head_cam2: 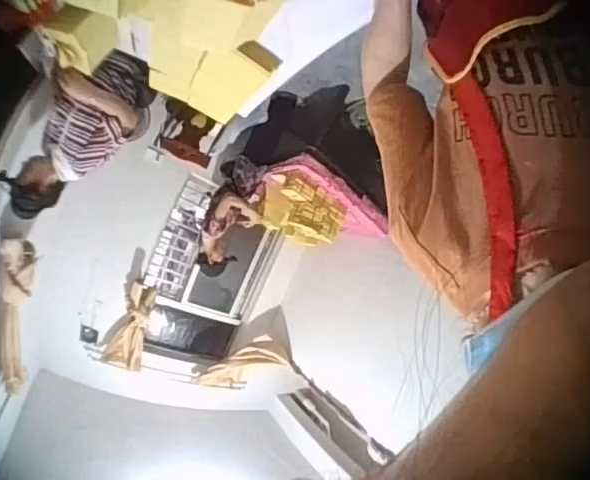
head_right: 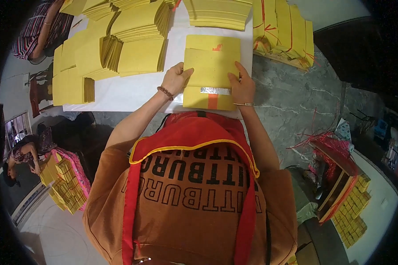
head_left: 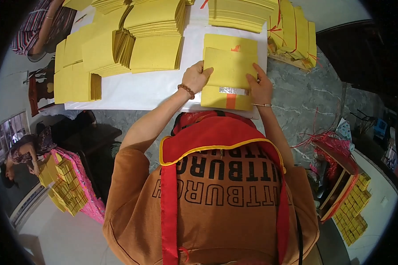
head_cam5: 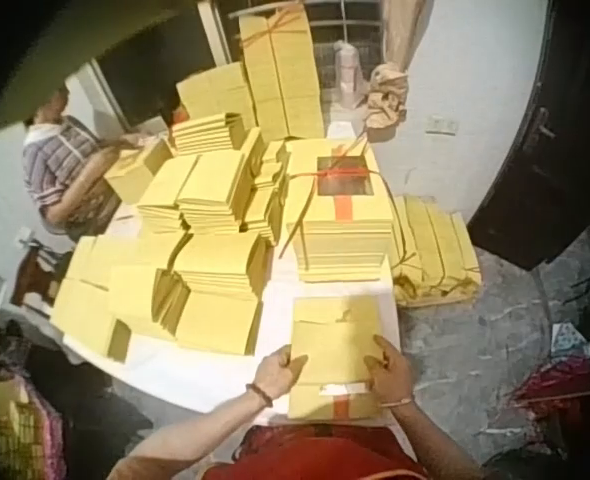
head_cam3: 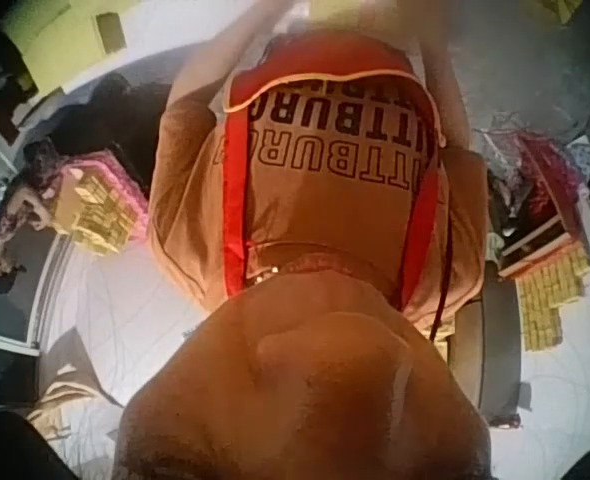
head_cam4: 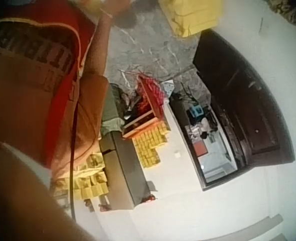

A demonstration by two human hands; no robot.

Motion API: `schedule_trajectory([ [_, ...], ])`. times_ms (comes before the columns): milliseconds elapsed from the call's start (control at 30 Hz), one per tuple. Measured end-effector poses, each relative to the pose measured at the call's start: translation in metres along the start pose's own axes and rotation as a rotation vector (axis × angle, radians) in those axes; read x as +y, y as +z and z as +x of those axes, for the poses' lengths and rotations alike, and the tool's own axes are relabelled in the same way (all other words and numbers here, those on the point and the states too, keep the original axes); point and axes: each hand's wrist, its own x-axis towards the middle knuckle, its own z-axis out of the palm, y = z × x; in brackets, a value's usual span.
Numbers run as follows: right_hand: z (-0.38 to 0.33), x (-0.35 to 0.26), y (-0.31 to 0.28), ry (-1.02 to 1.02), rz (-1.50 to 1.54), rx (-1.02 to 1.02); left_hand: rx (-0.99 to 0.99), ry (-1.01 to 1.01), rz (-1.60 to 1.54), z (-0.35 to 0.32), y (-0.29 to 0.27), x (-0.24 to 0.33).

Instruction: Sorting and stacking yellow paper sheets on a table.

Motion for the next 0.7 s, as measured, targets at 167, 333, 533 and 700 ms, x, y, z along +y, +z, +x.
schedule_trajectory([
  [167, 0.001, -0.003, 0.002, 0.006, -0.080, 0.037, 0.008, -0.008, -0.302, 0.002, 0.004, -0.006],
  [333, 0.001, -0.015, -0.001, 0.023, -0.181, -0.002, 0.399, 0.561, 0.485, -0.025, -0.005, 0.030],
  [533, -0.002, -0.022, 0.000, 0.011, -0.180, 0.019, 0.184, 0.817, 0.661, -0.014, 0.035, 0.020],
  [700, -0.018, -0.034, -0.004, -0.024, -0.314, 0.007, 0.183, 0.773, 0.744, -0.012, 0.043, 0.007],
])
